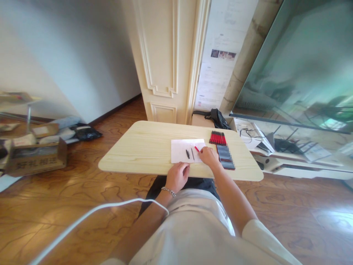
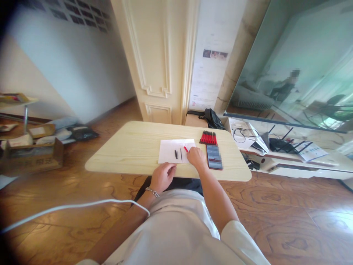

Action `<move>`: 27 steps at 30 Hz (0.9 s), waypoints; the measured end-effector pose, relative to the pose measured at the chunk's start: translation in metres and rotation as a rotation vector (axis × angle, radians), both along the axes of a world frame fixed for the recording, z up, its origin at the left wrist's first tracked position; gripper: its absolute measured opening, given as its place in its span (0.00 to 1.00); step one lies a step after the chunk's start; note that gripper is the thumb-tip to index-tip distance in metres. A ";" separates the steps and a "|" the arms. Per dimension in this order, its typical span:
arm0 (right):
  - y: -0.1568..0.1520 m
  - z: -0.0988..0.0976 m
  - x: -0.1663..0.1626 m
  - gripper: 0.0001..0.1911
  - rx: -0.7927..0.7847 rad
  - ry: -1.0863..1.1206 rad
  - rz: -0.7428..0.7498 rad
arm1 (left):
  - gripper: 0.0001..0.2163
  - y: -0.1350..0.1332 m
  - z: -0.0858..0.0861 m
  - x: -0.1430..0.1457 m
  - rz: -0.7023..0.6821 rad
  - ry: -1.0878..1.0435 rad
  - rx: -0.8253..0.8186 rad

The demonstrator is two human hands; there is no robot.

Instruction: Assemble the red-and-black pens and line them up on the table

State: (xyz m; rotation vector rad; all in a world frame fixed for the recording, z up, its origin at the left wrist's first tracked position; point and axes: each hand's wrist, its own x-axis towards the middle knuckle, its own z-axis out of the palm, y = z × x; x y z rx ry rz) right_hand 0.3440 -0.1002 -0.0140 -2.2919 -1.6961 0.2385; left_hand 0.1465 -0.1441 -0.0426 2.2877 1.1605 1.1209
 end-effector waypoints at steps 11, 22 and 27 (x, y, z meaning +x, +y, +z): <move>-0.006 0.005 0.010 0.11 0.164 0.284 -0.002 | 0.10 0.003 0.010 -0.003 -0.019 -0.161 -0.144; -0.054 0.002 -0.047 0.15 0.404 0.811 0.241 | 0.17 0.014 0.023 0.017 -0.061 -0.655 -0.414; -0.036 -0.003 -0.016 0.12 0.448 0.563 0.102 | 0.17 0.025 0.018 0.015 -0.071 -0.730 -0.371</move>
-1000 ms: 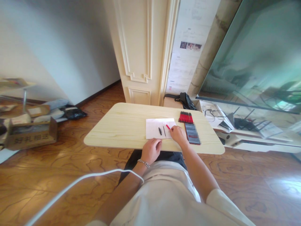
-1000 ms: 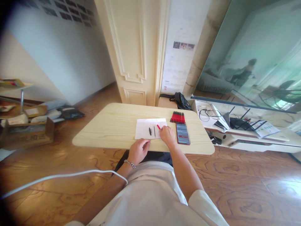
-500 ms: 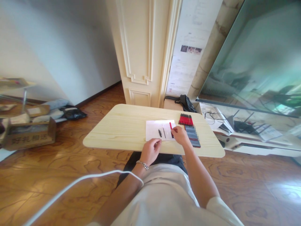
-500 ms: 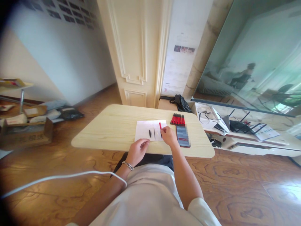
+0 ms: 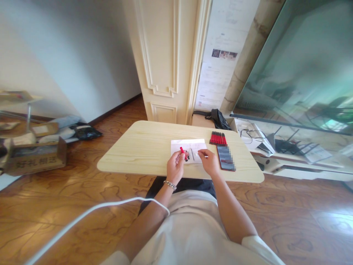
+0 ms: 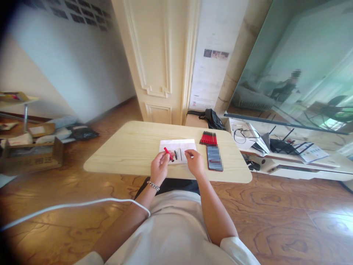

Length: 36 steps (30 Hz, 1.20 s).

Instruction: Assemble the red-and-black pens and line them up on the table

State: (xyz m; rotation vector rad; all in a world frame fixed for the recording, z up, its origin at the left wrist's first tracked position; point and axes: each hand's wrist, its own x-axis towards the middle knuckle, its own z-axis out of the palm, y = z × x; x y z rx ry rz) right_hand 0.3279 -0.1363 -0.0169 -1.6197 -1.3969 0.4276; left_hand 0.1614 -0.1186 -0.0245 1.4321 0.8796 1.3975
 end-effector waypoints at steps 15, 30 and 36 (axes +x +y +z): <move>0.028 -0.009 0.001 0.12 -0.290 -0.539 -0.056 | 0.15 -0.003 -0.012 0.001 -0.027 0.183 0.028; 0.032 -0.008 -0.005 0.12 -0.321 -0.658 -0.042 | 0.13 -0.001 -0.017 0.002 -0.051 0.280 0.083; 0.028 -0.021 -0.001 0.09 -0.140 -0.345 -0.095 | 0.13 0.000 -0.018 0.001 -0.043 0.305 0.118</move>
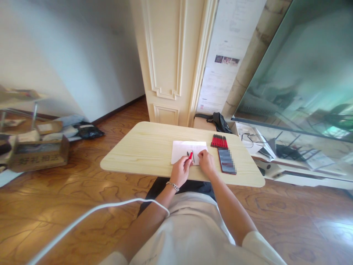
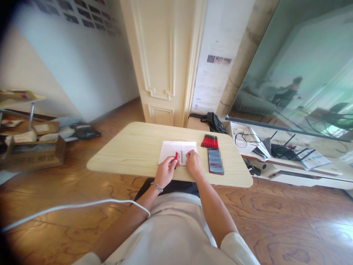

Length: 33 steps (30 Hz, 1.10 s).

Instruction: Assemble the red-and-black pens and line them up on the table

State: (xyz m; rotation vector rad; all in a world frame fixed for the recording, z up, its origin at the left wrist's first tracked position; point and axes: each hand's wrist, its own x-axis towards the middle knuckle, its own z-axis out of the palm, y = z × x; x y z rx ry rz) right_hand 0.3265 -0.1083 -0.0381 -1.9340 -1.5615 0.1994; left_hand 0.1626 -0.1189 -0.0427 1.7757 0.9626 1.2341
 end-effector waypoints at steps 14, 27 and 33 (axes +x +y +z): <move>-0.023 0.040 -0.014 0.16 0.260 0.761 0.266 | 0.12 -0.002 0.001 0.001 -0.008 0.091 0.073; -0.029 0.041 -0.007 0.13 0.193 0.589 0.344 | 0.11 -0.004 0.005 0.002 0.007 0.170 0.157; -0.028 0.038 -0.002 0.14 0.127 0.605 0.373 | 0.11 -0.005 0.005 0.001 -0.001 0.165 0.145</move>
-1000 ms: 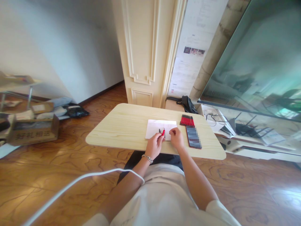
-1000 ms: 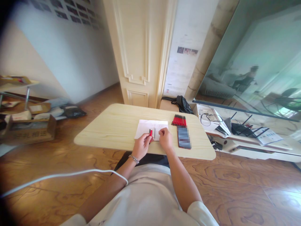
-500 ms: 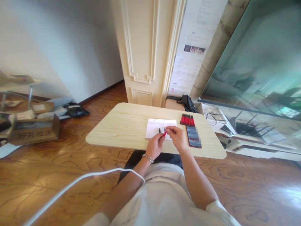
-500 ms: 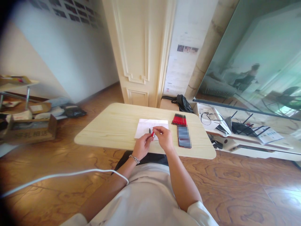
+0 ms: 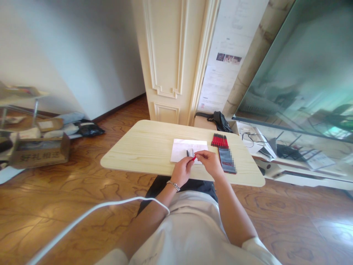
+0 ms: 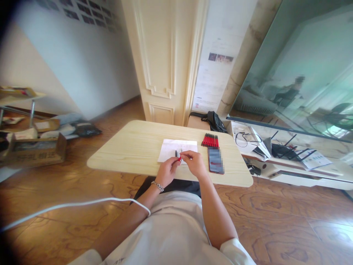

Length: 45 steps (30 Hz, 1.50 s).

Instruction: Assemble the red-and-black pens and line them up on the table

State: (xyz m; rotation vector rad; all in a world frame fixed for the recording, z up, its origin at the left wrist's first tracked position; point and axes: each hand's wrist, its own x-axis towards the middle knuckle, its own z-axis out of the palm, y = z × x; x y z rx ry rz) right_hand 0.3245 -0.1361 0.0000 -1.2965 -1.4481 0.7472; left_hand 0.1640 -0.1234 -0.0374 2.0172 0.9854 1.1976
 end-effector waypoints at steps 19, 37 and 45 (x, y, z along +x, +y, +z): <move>0.060 -0.011 -0.010 0.14 -0.298 -0.778 -0.187 | 0.13 0.002 -0.003 -0.002 0.003 -0.162 -0.142; 0.043 0.015 0.002 0.15 0.000 0.133 -0.095 | 0.14 0.003 -0.007 -0.002 0.005 -0.142 -0.125; 0.019 0.046 -0.015 0.16 0.177 0.435 -0.107 | 0.14 0.001 -0.004 -0.002 0.008 -0.100 -0.108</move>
